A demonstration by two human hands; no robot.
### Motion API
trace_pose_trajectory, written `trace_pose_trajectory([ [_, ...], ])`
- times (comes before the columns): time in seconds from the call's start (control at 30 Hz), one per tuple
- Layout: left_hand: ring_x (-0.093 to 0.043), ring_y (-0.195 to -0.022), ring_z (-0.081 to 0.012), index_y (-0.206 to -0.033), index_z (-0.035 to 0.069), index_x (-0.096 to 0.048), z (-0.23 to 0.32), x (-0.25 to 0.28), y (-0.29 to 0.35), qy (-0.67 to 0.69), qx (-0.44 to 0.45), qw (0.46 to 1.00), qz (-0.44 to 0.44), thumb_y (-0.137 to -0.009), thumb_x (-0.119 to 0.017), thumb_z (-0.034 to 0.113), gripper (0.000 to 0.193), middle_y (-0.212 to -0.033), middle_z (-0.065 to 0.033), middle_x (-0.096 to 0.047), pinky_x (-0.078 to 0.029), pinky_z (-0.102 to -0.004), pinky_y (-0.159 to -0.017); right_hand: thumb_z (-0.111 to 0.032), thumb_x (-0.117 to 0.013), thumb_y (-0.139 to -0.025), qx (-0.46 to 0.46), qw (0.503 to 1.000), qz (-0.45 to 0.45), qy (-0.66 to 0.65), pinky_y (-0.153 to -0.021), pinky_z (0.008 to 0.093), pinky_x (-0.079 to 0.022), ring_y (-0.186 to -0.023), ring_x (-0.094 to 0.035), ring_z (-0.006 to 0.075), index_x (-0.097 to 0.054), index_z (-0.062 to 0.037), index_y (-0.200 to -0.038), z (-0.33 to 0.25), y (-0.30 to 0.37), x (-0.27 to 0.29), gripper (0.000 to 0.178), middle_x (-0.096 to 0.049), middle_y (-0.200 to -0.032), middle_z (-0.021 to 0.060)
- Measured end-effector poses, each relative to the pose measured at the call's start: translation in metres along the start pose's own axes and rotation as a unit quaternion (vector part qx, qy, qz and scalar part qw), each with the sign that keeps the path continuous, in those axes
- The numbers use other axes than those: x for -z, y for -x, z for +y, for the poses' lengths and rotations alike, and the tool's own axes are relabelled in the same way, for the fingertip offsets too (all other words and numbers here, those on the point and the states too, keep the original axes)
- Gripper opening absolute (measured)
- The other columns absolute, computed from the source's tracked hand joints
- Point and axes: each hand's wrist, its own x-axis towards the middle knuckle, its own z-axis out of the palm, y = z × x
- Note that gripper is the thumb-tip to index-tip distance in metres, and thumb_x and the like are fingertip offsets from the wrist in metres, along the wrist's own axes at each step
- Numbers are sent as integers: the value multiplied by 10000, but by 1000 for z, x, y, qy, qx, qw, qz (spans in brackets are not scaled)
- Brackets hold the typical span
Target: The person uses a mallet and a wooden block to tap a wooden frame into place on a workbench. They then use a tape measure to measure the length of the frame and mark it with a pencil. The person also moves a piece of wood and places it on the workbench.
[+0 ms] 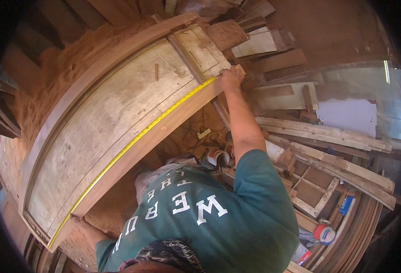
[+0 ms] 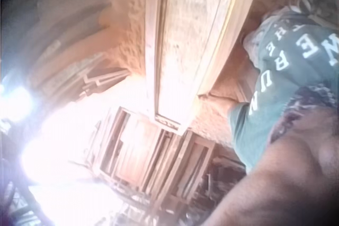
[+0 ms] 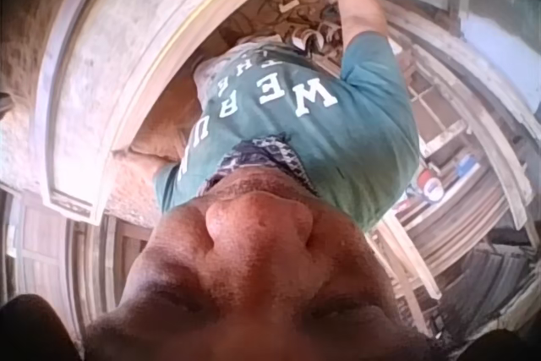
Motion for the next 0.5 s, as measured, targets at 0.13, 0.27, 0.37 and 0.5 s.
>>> trace_pose_trajectory([
  [0.13,-493,-1361,-374,-1486,-20,-452,2,-2,2,-7,-8,1000,15,-1055,-503,387,595,-1530,-198,-475,-357,-554,-1178,-335,-738,-911,6,1000,3,-7,-1137,601,-289,-1368,-403,348,-735,-262,-1248,-2,-2,1,344,-498,-1405,119],
  [0.27,-498,-1355,-374,-1478,-18,-463,4,-7,9,-10,-14,999,41,-1055,-505,383,585,-1519,-197,-488,-364,-552,-1173,-308,-716,-915,7,1000,-6,-27,-1168,648,-258,-1405,-366,383,-726,-247,-1252,-2,-6,-5,342,-468,-1432,136],
  [0.37,-501,-1352,-373,-1474,-21,-467,2,-12,16,-22,-28,998,54,-1052,-508,381,584,-1515,-199,-492,-368,-548,-1171,-310,-720,-919,2,1000,-4,-25,-1160,625,-266,-1394,-378,371,-725,-244,-1260,-8,-1,0,348,-475,-1427,129],
  [0.5,-499,-1354,-368,-1473,-31,-462,7,-8,8,-30,-33,998,43,-1049,-512,386,597,-1519,-199,-486,-368,-540,-1173,-325,-735,-914,3,1000,5,-24,-1139,592,-287,-1378,-397,348,-727,-253,-1266,-11,-1,1,359,-488,-1424,119],
])
